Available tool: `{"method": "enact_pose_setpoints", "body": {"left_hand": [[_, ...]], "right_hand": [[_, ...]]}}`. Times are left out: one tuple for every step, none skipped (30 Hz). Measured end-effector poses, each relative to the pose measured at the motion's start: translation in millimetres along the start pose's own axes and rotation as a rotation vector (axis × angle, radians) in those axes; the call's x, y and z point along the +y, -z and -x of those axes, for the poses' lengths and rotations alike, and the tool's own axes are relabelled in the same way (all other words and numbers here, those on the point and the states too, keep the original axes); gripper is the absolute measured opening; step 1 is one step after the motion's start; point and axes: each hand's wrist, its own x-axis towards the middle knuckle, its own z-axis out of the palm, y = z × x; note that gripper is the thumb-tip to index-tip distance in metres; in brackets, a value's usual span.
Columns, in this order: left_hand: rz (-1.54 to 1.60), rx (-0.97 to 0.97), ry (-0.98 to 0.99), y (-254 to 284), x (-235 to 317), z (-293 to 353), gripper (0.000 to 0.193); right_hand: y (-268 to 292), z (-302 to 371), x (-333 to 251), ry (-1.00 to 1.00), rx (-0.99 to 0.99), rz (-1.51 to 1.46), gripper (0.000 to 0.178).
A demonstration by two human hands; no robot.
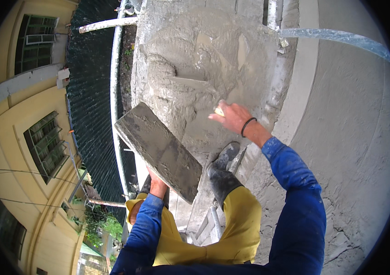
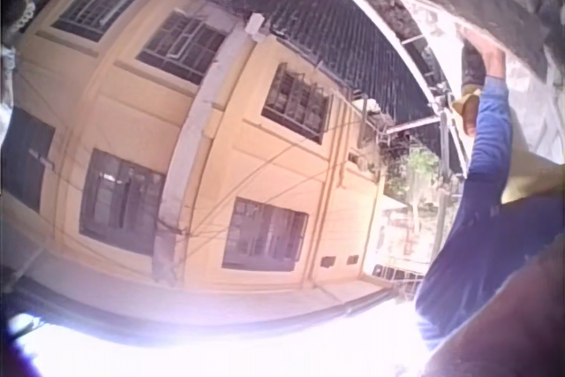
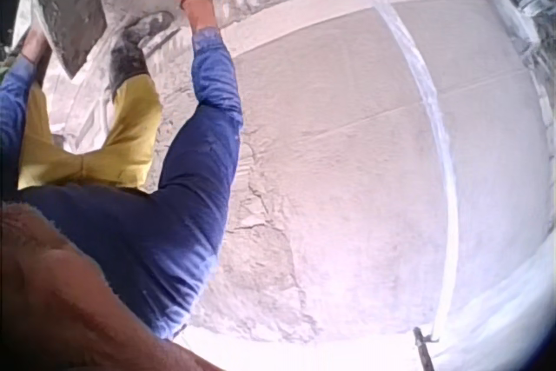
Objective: The person scoops wet cement from a pile on a scaffold plank using a trowel and applies it to a vertical wall. They repeatedly smooth and level the surface with a large rectangular float, working on different sections of the wall while standing on the scaffolding.
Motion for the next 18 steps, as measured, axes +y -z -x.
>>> {"method": "enact_pose_setpoints", "body": {"left_hand": [[-0.001, 0.022, 0.022, -9.6, 3.4, 2.9, 0.064], [-0.001, 0.043, 0.047, -15.8, 5.3, 6.3, 0.063], [-0.004, -0.013, 0.024, -12.2, 7.3, 2.6, 0.062], [-0.011, -0.077, 0.005, -3.4, 11.6, -3.3, 0.060], [-0.014, -0.142, -0.014, 0.5, 13.1, -8.1, 0.059], [-0.010, -0.065, -0.053, -3.7, 12.8, -8.3, 0.054], [-0.077, -0.152, -0.145, 14.9, 11.2, -21.9, 0.052], [-0.054, -0.148, -0.110, 13.4, 10.7, -22.8, 0.051], [-0.036, -0.135, -0.072, 14.1, 12.0, -17.1, 0.051], [-0.051, -0.121, -0.081, 15.7, 13.1, -16.2, 0.052], [-0.053, -0.118, -0.102, 16.2, 10.8, -21.4, 0.054], [-0.054, -0.110, -0.115, 15.5, 6.7, -24.2, 0.056], [-0.055, -0.096, -0.083, 9.7, 4.4, -20.3, 0.059], [-0.065, -0.084, -0.045, -2.5, 3.0, -11.2, 0.061], [-0.073, -0.065, -0.019, -10.2, 1.3, -1.9, 0.063], [-0.099, -0.027, -0.041, -12.8, -2.5, 2.1, 0.070], [-0.131, -0.031, -0.039, -15.4, -3.2, 3.2, 0.071], [-0.169, -0.034, -0.036, -17.0, -3.5, 5.5, 0.071]], "right_hand": [[-8.4, -5.9, -19.8, -0.069, -0.029, -0.238, 0.047], [-14.0, -19.4, -36.0, -0.166, -0.091, -0.410, 0.052], [-18.3, -32.6, -53.1, -0.273, -0.138, -0.574, 0.057], [-21.6, -51.5, -58.0, -0.408, -0.210, -0.676, 0.063], [-26.9, -61.9, -52.9, -0.490, -0.185, -0.699, 0.064], [-36.6, -69.9, -43.2, -0.575, -0.158, -0.726, 0.066], [-46.7, -75.3, -32.7, -0.650, -0.139, -0.747, 0.069], [-65.3, -71.7, -10.6, -0.614, -0.095, -0.624, 0.069], [-87.1, -59.1, 12.3, -0.584, -0.060, -0.505, 0.071], [-92.2, -48.4, 28.4, -0.543, -0.017, -0.384, 0.072], [-86.1, -33.7, 37.2, -0.553, -0.019, -0.345, 0.073], [-84.6, -10.5, 44.1, -0.570, -0.026, -0.302, 0.074], [-82.1, 10.1, 48.2, -0.566, 0.007, -0.283, 0.072], [-74.9, 27.2, 55.4, -0.571, 0.043, -0.268, 0.070], [-56.6, 37.1, 60.3, -0.561, 0.084, -0.277, 0.067], [-32.7, 44.0, 62.2, -0.542, 0.125, -0.287, 0.064], [-16.7, 47.5, 64.7, -0.531, 0.170, -0.301, 0.062], [-2.0, 34.8, 75.9, -0.529, 0.249, -0.233, 0.057]]}}
